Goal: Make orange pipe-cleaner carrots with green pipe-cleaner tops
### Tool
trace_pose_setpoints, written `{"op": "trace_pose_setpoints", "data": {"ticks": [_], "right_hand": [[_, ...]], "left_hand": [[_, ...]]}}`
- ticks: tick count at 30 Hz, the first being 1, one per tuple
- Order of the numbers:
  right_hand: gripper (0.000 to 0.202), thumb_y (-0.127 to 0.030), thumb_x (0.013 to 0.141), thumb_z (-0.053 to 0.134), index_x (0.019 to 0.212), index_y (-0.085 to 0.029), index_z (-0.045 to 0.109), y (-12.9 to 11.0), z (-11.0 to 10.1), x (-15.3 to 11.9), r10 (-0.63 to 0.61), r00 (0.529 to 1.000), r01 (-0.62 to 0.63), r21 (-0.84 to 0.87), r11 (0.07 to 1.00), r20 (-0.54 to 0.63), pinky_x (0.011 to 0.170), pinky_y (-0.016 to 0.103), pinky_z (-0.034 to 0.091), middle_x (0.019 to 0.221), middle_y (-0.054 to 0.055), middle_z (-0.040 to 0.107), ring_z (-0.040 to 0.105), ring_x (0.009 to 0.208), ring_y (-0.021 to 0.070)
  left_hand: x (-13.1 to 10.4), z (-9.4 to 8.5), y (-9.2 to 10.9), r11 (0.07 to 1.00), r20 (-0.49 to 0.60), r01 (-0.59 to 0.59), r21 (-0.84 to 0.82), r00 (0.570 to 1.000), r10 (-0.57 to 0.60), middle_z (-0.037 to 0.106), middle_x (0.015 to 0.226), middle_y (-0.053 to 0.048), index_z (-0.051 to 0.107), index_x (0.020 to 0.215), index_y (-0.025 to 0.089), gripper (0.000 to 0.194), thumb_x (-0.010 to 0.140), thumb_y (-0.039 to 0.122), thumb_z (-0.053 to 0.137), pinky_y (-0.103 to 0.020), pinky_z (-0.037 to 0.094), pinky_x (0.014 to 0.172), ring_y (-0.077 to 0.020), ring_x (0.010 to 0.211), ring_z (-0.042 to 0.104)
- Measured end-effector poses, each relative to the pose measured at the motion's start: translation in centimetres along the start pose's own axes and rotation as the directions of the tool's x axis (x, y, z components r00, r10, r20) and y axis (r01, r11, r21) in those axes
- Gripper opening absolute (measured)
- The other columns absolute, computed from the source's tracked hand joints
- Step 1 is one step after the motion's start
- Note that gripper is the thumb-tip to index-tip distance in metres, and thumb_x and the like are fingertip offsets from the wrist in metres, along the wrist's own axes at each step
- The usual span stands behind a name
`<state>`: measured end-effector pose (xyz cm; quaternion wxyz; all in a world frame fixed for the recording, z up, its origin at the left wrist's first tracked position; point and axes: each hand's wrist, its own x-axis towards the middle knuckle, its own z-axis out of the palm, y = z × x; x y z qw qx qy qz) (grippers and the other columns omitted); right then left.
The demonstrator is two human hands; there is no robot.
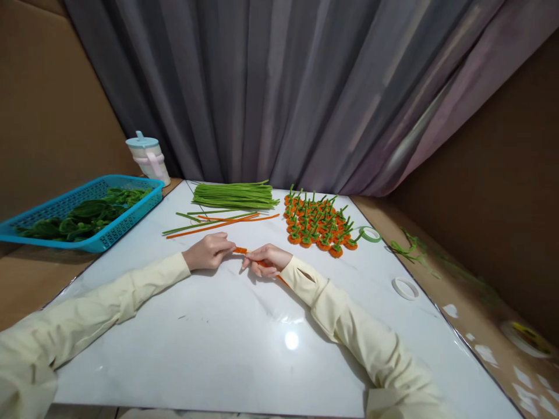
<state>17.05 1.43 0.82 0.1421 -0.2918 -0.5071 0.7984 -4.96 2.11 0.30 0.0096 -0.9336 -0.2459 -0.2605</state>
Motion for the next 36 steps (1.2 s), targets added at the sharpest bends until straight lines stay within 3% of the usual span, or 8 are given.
{"op": "trace_pose_setpoints", "data": {"ticks": [6,11,15,23,25,28,31,36], "right_hand": [[0.024,-0.030,0.079,0.054,0.077,-0.006,0.059,0.2,-0.4,-0.1,-0.032,0.998,0.033,-0.018,0.999,0.057,0.020,0.015,0.018,0.043,-0.001,0.056,0.029,0.020,0.0030],[0.027,-0.034,0.078,0.056,0.071,-0.008,0.057,0.4,-0.2,-0.4,-0.045,0.992,0.050,-0.041,0.998,0.122,0.021,0.014,0.016,0.039,-0.003,0.053,0.028,0.020,0.0024],[0.029,-0.036,0.076,0.058,0.064,-0.010,0.053,0.3,-0.1,-0.5,-0.070,0.987,0.077,-0.048,0.996,0.141,0.021,0.014,0.014,0.036,-0.004,0.050,0.027,0.020,0.0023],[0.033,-0.043,0.075,0.060,0.066,-0.014,0.047,0.7,0.2,-0.1,-0.161,0.983,0.164,-0.036,0.986,0.085,0.022,0.014,0.015,0.038,-0.006,0.048,0.024,0.022,0.0015],[0.032,-0.043,0.075,0.059,0.068,-0.014,0.047,0.9,0.2,0.1,-0.184,0.982,0.185,-0.026,0.982,0.050,0.022,0.014,0.015,0.039,-0.006,0.049,0.024,0.021,0.0015],[0.031,-0.044,0.079,0.055,0.071,-0.014,0.047,1.0,0.2,0.4,-0.203,0.979,0.203,-0.008,0.979,-0.014,0.022,0.014,0.014,0.040,-0.005,0.052,0.022,0.021,0.0017],[0.031,-0.043,0.082,0.051,0.074,-0.013,0.049,1.1,0.2,0.8,-0.213,0.974,0.214,0.012,0.977,-0.083,0.023,0.014,0.013,0.041,-0.005,0.053,0.020,0.021,0.0014],[0.032,-0.043,0.081,0.053,0.073,-0.012,0.051,1.1,0.4,1.2,-0.206,0.966,0.214,0.034,0.976,-0.158,0.023,0.015,0.013,0.042,-0.004,0.056,0.021,0.021,0.0015]], "left_hand": [[1.2,-3.0,-0.6,0.990,0.148,0.057,-0.128,0.988,-0.038,0.045,0.051,-0.001,0.059,0.061,0.014,0.028,0.080,0.013,0.038,-0.022,0.030,0.051,-0.0109,0.050,0.043],[2.1,-4.5,0.4,0.922,0.395,0.221,-0.319,0.915,-0.083,0.043,0.047,0.003,0.057,0.056,0.013,0.027,0.080,0.019,0.044,-0.019,0.026,0.047,-0.0068,0.045,0.036],[2.1,-4.4,0.1,0.760,0.502,0.395,-0.516,0.858,-0.105,0.042,0.047,0.003,0.058,0.058,0.011,0.031,0.081,0.029,0.045,-0.019,0.026,0.045,-0.0066,0.045,0.034],[1.6,-3.2,0.2,0.324,0.486,0.550,-0.769,0.834,-0.263,0.055,0.057,-0.003,0.061,0.063,0.010,0.034,0.080,0.037,0.050,-0.023,0.036,0.051,-0.0104,0.052,0.045],[1.6,-2.7,0.8,0.266,0.461,0.547,-0.794,0.826,-0.323,0.057,0.062,-0.004,0.060,0.063,0.010,0.034,0.081,0.039,0.049,-0.023,0.039,0.055,-0.0109,0.055,0.048],[1.7,-1.8,1.5,0.361,0.346,0.537,-0.762,0.809,-0.475,0.057,0.060,-0.002,0.059,0.064,0.011,0.037,0.083,0.041,0.046,-0.023,0.040,0.056,-0.0105,0.055,0.048],[1.6,-1.2,1.9,0.611,0.145,0.519,-0.598,0.820,-0.553,0.058,0.060,0.000,0.062,0.070,0.013,0.035,0.085,0.038,0.044,-0.022,0.040,0.055,-0.0109,0.055,0.049],[1.2,-0.6,1.8,0.941,-0.170,0.250,-0.227,0.941,-0.291,0.066,0.079,-0.006,0.063,0.083,0.014,0.026,0.089,0.027,0.041,-0.026,0.043,0.066,-0.0149,0.068,0.056]]}}
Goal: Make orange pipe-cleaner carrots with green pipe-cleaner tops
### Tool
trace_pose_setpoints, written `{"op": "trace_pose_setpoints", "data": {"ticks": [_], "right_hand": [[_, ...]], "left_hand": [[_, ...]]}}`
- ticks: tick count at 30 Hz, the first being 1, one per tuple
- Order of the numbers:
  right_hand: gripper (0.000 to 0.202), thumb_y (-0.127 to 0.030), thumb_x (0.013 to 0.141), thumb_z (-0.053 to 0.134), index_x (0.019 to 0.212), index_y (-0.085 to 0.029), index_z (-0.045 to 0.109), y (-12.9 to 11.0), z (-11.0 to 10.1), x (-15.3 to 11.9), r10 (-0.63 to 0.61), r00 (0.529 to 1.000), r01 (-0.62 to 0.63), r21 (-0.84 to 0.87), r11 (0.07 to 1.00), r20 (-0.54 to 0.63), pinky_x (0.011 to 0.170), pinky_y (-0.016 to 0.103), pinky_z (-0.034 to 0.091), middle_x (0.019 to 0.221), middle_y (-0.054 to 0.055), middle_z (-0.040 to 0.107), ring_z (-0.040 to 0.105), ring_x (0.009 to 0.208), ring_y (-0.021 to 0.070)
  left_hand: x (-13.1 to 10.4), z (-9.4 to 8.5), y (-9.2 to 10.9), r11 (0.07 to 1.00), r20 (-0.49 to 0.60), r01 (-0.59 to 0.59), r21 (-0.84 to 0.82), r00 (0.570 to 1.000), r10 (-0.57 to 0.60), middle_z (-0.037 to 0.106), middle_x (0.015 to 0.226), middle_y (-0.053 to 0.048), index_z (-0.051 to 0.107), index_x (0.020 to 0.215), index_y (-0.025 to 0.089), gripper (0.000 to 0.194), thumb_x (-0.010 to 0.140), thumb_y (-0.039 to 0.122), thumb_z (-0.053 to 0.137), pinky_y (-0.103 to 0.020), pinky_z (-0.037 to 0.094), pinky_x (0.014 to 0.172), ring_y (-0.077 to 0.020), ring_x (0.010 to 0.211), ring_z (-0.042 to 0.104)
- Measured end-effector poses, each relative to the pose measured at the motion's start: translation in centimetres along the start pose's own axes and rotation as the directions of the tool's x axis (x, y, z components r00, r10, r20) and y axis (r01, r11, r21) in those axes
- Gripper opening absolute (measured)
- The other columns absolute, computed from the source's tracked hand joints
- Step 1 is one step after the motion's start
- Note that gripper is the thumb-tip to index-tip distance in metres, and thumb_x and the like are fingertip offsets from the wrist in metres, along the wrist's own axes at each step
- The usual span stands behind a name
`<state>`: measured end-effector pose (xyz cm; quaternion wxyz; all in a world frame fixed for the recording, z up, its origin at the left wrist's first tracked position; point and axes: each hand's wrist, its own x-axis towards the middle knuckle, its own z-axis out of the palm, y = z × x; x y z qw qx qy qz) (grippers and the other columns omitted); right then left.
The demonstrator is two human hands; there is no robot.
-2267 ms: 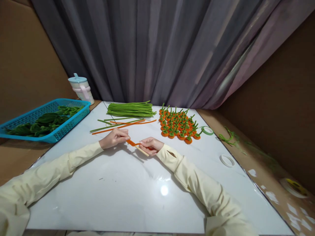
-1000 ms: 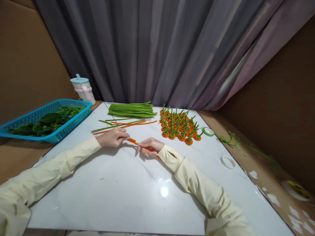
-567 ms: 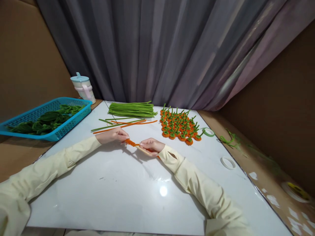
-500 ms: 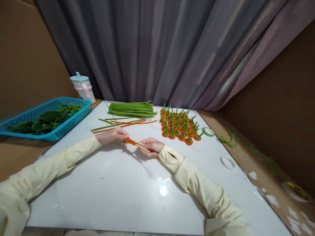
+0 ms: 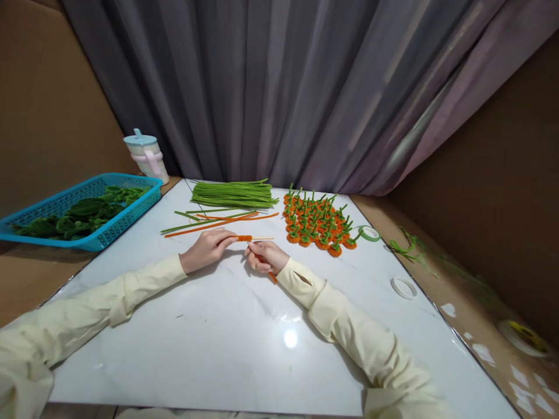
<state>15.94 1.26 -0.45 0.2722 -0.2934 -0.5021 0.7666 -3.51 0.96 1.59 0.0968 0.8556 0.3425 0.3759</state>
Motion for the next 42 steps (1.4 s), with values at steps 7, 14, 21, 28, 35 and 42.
{"op": "trace_pose_setpoints", "data": {"ticks": [7,14,21,28,35,42], "right_hand": [[0.031,-0.041,0.076,0.058,0.067,-0.011,0.052,0.3,0.3,0.0,-0.009,0.999,0.008,-0.009,1.000,-0.050,0.022,0.016,0.012,0.040,-0.002,0.057,0.026,0.020,0.0024],[0.028,-0.037,0.075,0.060,0.076,-0.008,0.058,-0.1,0.0,-0.5,0.007,1.000,-0.007,-0.037,0.999,0.002,0.023,0.015,0.014,0.040,-0.003,0.056,0.028,0.020,0.0017],[0.027,-0.035,0.073,0.063,0.070,-0.009,0.057,-0.4,-0.5,-1.1,0.104,0.977,-0.088,-0.092,0.992,0.185,0.022,0.014,0.011,0.036,-0.005,0.050,0.021,0.021,0.0008],[0.030,-0.040,0.072,0.063,0.066,-0.014,0.049,-0.1,-0.8,-1.0,0.026,0.988,-0.019,-0.049,0.999,0.152,0.022,0.013,0.012,0.034,-0.008,0.044,0.019,0.022,0.0008],[0.028,-0.039,0.077,0.057,0.068,-0.014,0.049,0.0,-0.7,0.0,-0.043,0.998,0.043,0.010,0.999,-0.043,0.026,0.015,0.012,0.039,-0.007,0.045,0.017,0.026,0.0012],[0.026,-0.035,0.072,0.062,0.067,-0.012,0.051,0.3,-0.1,0.3,-0.050,0.964,0.058,0.024,0.998,-0.263,0.030,0.015,0.011,0.045,-0.003,0.052,0.019,0.031,0.0001]], "left_hand": [[0.2,-0.9,-0.9,0.912,0.208,-0.256,0.321,0.958,0.196,0.052,0.058,-0.005,0.060,0.074,0.013,0.031,0.089,0.019,0.035,-0.025,0.037,0.057,-0.0161,0.061,0.048],[1.8,-3.6,-1.7,0.975,0.395,-0.174,0.139,0.912,0.107,0.059,0.059,-0.004,0.065,0.074,0.013,0.030,0.087,0.023,0.040,-0.022,0.033,0.055,-0.0125,0.055,0.049],[2.4,-4.9,-2.0,0.934,0.722,0.276,-0.228,0.691,-0.028,0.056,0.050,0.001,0.069,0.072,0.013,0.025,0.079,0.031,0.053,-0.017,0.030,0.046,-0.0080,0.046,0.045],[1.7,-3.6,-1.6,0.557,0.712,0.629,-0.542,0.696,-0.092,0.058,0.063,-0.002,0.065,0.068,0.011,0.029,0.078,0.036,0.056,-0.020,0.038,0.056,-0.0082,0.054,0.048],[1.2,-1.3,0.5,0.605,0.447,0.608,-0.514,0.792,-0.416,0.054,0.063,0.000,0.061,0.071,0.011,0.032,0.081,0.039,0.049,-0.021,0.039,0.055,-0.0083,0.052,0.046],[0.1,0.1,1.3,0.980,0.103,0.190,0.065,0.975,-0.196,0.062,0.076,-0.006,0.061,0.082,0.013,0.026,0.089,0.025,0.039,-0.026,0.040,0.067,-0.0157,0.069,0.054]]}}
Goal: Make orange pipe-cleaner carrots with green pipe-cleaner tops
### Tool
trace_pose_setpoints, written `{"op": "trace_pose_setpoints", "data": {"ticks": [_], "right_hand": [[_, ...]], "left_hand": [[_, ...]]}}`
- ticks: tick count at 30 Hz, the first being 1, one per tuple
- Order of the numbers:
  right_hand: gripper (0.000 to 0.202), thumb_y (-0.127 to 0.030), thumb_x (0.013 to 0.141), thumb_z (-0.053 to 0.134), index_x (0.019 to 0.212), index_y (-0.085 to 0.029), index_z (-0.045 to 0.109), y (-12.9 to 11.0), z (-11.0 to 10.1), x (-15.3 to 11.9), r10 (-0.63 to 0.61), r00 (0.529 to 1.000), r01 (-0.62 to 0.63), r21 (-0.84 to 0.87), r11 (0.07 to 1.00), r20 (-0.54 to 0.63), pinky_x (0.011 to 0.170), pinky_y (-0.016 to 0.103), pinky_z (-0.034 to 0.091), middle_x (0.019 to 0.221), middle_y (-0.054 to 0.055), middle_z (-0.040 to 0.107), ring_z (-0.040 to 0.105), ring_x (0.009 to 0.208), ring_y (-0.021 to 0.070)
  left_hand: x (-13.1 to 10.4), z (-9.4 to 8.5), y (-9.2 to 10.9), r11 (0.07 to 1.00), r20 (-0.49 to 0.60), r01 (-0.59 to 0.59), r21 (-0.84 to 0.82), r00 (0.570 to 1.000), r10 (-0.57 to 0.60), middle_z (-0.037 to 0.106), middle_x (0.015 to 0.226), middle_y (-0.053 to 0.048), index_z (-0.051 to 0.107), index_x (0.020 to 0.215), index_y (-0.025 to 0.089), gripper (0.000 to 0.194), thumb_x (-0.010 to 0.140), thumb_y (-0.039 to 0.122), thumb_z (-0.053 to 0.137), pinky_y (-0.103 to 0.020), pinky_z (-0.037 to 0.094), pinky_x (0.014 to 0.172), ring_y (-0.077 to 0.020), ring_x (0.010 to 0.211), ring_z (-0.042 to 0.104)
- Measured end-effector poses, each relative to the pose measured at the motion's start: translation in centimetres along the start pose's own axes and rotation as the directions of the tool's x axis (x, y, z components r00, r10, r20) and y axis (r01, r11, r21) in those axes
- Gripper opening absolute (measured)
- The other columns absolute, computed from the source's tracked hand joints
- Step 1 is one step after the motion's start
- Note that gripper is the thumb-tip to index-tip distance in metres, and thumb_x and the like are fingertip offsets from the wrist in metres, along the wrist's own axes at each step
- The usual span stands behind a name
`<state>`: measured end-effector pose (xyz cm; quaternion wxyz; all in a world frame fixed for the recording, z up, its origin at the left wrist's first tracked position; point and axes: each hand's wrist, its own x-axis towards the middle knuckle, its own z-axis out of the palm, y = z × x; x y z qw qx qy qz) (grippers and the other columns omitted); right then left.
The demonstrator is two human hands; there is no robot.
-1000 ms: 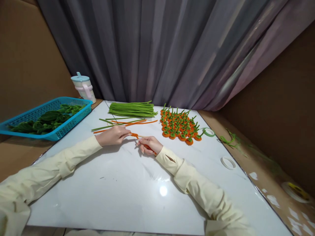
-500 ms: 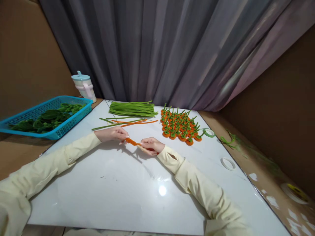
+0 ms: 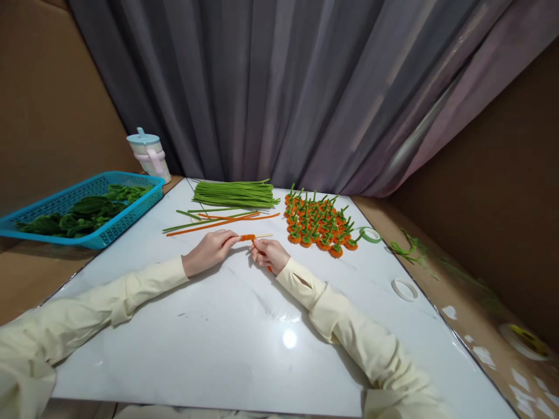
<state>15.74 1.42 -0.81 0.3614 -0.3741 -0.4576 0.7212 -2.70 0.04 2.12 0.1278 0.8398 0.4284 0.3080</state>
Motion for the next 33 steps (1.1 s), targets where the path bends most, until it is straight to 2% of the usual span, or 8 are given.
{"op": "trace_pose_setpoints", "data": {"ticks": [4,10,17,21,24,29,31,33], "right_hand": [[0.024,-0.031,0.066,0.065,0.064,-0.013,0.050,0.1,0.6,-0.2,-0.036,0.996,0.036,-0.005,0.999,-0.077,0.031,0.016,0.010,0.047,-0.002,0.056,0.021,0.031,0.0000],[0.022,-0.029,0.064,0.066,0.067,-0.015,0.048,0.4,1.4,-0.5,-0.118,0.981,0.114,-0.034,0.993,-0.156,0.031,0.017,0.010,0.047,-0.001,0.058,0.024,0.031,0.0014],[0.022,-0.032,0.065,0.064,0.065,-0.015,0.050,0.4,1.7,-1.2,-0.149,0.986,0.144,-0.063,0.988,-0.079,0.030,0.016,0.009,0.041,-0.005,0.052,0.021,0.029,0.0007],[0.024,-0.032,0.063,0.067,0.066,-0.012,0.053,-0.3,0.7,-1.2,-0.026,0.993,0.037,-0.094,0.995,0.113,0.029,0.016,0.007,0.040,-0.004,0.052,0.019,0.026,0.0004],[0.026,-0.032,0.061,0.069,0.066,-0.011,0.055,-0.8,-0.2,-1.1,0.068,0.967,-0.039,-0.120,0.992,0.247,0.028,0.016,0.006,0.038,-0.003,0.052,0.019,0.025,0.0005],[0.029,-0.034,0.060,0.071,0.068,-0.012,0.053,-0.7,-0.9,-0.7,0.081,0.950,-0.057,-0.089,0.994,0.302,0.028,0.014,0.006,0.039,-0.006,0.049,0.018,0.026,-0.0006],[0.031,-0.035,0.059,0.071,0.068,-0.014,0.052,-0.6,-0.9,-0.6,0.060,0.953,-0.044,-0.059,0.997,0.296,0.028,0.014,0.008,0.039,-0.006,0.049,0.019,0.026,-0.0003],[0.031,-0.035,0.060,0.071,0.070,-0.015,0.050,-0.5,-0.9,-0.5,0.036,0.959,-0.030,-0.027,0.999,0.282,0.029,0.014,0.011,0.040,-0.006,0.050,0.022,0.027,0.0007]], "left_hand": [[-0.2,0.3,-0.6,0.950,0.067,-0.165,0.264,0.986,0.153,0.060,0.072,-0.008,0.059,0.083,0.011,0.029,0.091,0.022,0.033,-0.028,0.040,0.066,-0.0179,0.070,0.052],[0.1,-0.8,0.2,0.898,0.174,-0.174,0.404,0.978,0.111,0.052,0.060,-0.005,0.058,0.074,0.012,0.028,0.090,0.020,0.035,-0.026,0.037,0.058,-0.0176,0.063,0.051],[1.2,-4.0,1.0,0.978,0.321,-0.066,0.197,0.947,-0.001,0.053,0.056,-0.002,0.061,0.068,0.013,0.028,0.085,0.022,0.040,-0.023,0.029,0.052,-0.0121,0.053,0.046],[2.2,-5.8,0.4,0.986,0.583,0.163,-0.040,0.805,-0.109,0.048,0.051,0.001,0.063,0.067,0.013,0.027,0.080,0.029,0.046,-0.021,0.028,0.047,-0.0094,0.048,0.043],[2.5,-5.8,-0.6,0.884,0.720,0.385,-0.263,0.689,-0.086,0.045,0.051,0.002,0.065,0.067,0.013,0.026,0.076,0.033,0.051,-0.021,0.033,0.047,-0.0077,0.045,0.039],[1.9,-4.0,-2.3,0.574,0.825,0.671,-0.469,0.565,0.013,0.019,0.042,0.007,0.067,0.065,0.013,0.027,0.075,0.036,0.058,-0.025,0.035,0.044,-0.0071,0.041,0.019],[1.5,-3.0,-2.8,0.457,0.819,0.717,-0.526,0.573,0.043,0.015,0.043,0.008,0.066,0.066,0.012,0.024,0.074,0.034,0.060,-0.026,0.034,0.042,-0.0071,0.041,0.017],[1.2,-2.1,-3.2,0.357,0.775,0.716,-0.600,0.632,0.034,0.014,0.043,0.008,0.065,0.065,0.011,0.022,0.072,0.032,0.061,-0.026,0.032,0.040,-0.0070,0.040,0.017]]}}
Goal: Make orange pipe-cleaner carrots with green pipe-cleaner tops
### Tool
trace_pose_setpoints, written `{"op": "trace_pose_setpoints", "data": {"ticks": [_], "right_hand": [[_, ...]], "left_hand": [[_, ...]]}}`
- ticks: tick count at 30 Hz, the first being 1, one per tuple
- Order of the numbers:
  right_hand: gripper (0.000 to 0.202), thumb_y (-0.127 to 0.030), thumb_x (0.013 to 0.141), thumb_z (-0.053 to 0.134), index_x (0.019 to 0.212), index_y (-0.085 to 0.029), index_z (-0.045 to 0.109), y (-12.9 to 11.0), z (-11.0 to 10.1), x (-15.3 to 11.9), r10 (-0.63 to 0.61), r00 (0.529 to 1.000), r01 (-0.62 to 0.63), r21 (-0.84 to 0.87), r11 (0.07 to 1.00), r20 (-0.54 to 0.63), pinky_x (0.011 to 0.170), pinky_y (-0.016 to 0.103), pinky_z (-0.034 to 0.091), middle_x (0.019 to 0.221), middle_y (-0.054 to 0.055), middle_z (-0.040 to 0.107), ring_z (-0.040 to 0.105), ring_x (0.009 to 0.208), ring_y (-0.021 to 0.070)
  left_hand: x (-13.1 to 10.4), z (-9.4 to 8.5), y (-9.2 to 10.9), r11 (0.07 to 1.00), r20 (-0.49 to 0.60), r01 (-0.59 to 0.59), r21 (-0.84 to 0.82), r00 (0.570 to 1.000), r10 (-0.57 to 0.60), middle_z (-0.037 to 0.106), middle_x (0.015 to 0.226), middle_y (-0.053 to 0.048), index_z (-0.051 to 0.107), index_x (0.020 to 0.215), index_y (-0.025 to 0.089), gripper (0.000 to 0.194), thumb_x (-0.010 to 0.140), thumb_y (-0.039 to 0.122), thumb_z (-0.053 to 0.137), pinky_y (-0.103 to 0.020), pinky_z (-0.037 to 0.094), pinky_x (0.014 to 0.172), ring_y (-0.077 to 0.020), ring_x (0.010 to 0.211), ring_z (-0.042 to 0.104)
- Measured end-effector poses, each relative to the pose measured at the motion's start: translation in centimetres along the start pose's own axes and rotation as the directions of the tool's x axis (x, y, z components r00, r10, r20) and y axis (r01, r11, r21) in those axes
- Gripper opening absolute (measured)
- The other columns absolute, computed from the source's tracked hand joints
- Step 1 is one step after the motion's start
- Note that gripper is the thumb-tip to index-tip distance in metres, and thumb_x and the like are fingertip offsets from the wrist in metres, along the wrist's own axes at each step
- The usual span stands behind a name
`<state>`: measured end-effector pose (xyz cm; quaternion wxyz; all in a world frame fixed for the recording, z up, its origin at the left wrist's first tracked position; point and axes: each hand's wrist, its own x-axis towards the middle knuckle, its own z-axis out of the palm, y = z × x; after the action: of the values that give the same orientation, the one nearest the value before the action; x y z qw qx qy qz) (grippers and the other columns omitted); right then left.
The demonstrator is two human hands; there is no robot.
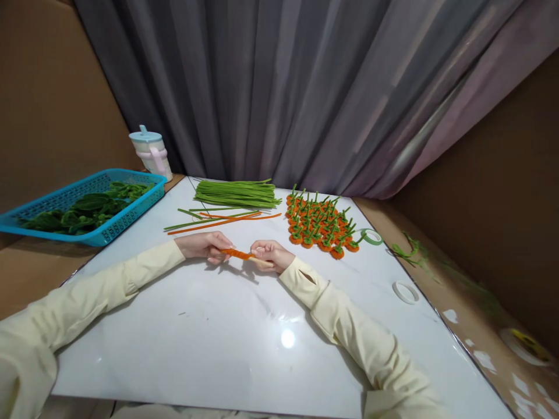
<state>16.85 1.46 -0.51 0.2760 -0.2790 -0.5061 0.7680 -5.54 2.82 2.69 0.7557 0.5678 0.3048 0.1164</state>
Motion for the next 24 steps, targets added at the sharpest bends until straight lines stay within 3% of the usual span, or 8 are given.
{"op": "trace_pose_setpoints", "data": {"ticks": [4,9,14,18,22,24], "right_hand": [[0.024,-0.027,0.064,0.067,0.075,-0.016,0.049,0.1,-0.2,0.3,-0.044,0.997,0.047,0.046,0.998,-0.059,0.030,0.014,0.014,0.049,-0.003,0.057,0.021,0.029,0.0010],[0.014,-0.018,0.067,0.062,0.074,-0.015,0.050,0.4,-0.3,0.6,-0.106,0.982,0.120,0.084,0.989,-0.158,0.031,0.014,0.017,0.052,-0.001,0.059,0.021,0.033,0.0015],[0.009,-0.015,0.070,0.061,0.068,-0.014,0.052,0.7,-0.2,0.8,-0.145,0.963,0.171,0.100,0.980,-0.227,0.032,0.015,0.020,0.059,0.002,0.060,0.024,0.037,0.0022],[0.014,-0.021,0.069,0.065,0.063,-0.011,0.056,0.5,-0.1,0.9,-0.140,0.962,0.168,0.104,0.980,-0.235,0.034,0.016,0.024,0.056,0.001,0.056,0.027,0.039,0.0026],[0.018,-0.025,0.067,0.069,0.065,-0.010,0.058,0.3,0.3,0.8,-0.134,0.962,0.160,0.092,0.983,-0.236,0.034,0.017,0.026,0.059,0.002,0.056,0.029,0.041,0.0028],[0.020,-0.026,0.066,0.070,0.065,-0.010,0.059,0.3,0.4,0.8,-0.130,0.961,0.153,0.077,0.985,-0.243,0.035,0.018,0.027,0.057,0.001,0.055,0.030,0.041,0.0035]], "left_hand": [[0.9,0.0,-1.2,0.990,-0.113,-0.116,-0.081,0.988,0.106,0.014,0.042,0.009,0.058,0.060,0.012,0.025,0.071,0.034,0.061,-0.024,0.027,0.038,-0.0058,0.040,0.015],[1.3,0.9,-1.8,0.980,-0.230,-0.198,-0.015,0.955,0.189,0.020,0.044,0.009,0.055,0.064,0.012,0.030,0.075,0.040,0.058,-0.023,0.031,0.044,-0.0056,0.040,0.024],[1.7,2.1,-2.3,0.960,-0.380,-0.253,0.120,0.882,0.280,0.038,0.051,0.005,0.055,0.072,0.011,0.034,0.074,0.045,0.058,-0.020,0.029,0.045,-0.0063,0.045,0.038],[2.0,2.6,-2.4,0.912,-0.472,-0.230,0.341,0.797,0.377,0.041,0.049,0.006,0.057,0.075,0.012,0.032,0.078,0.043,0.054,-0.019,0.028,0.045,-0.0067,0.044,0.037],[1.9,2.6,-2.6,0.747,-0.494,-0.131,0.652,0.674,0.549,0.049,0.054,0.003,0.058,0.077,0.014,0.026,0.084,0.037,0.047,-0.021,0.033,0.049,-0.0087,0.048,0.042],[1.8,2.5,-2.9,0.542,-0.391,-0.076,0.837,0.609,0.690,0.058,0.065,-0.001,0.058,0.079,0.014,0.024,0.086,0.032,0.043,-0.022,0.038,0.057,-0.0111,0.057,0.049]]}}
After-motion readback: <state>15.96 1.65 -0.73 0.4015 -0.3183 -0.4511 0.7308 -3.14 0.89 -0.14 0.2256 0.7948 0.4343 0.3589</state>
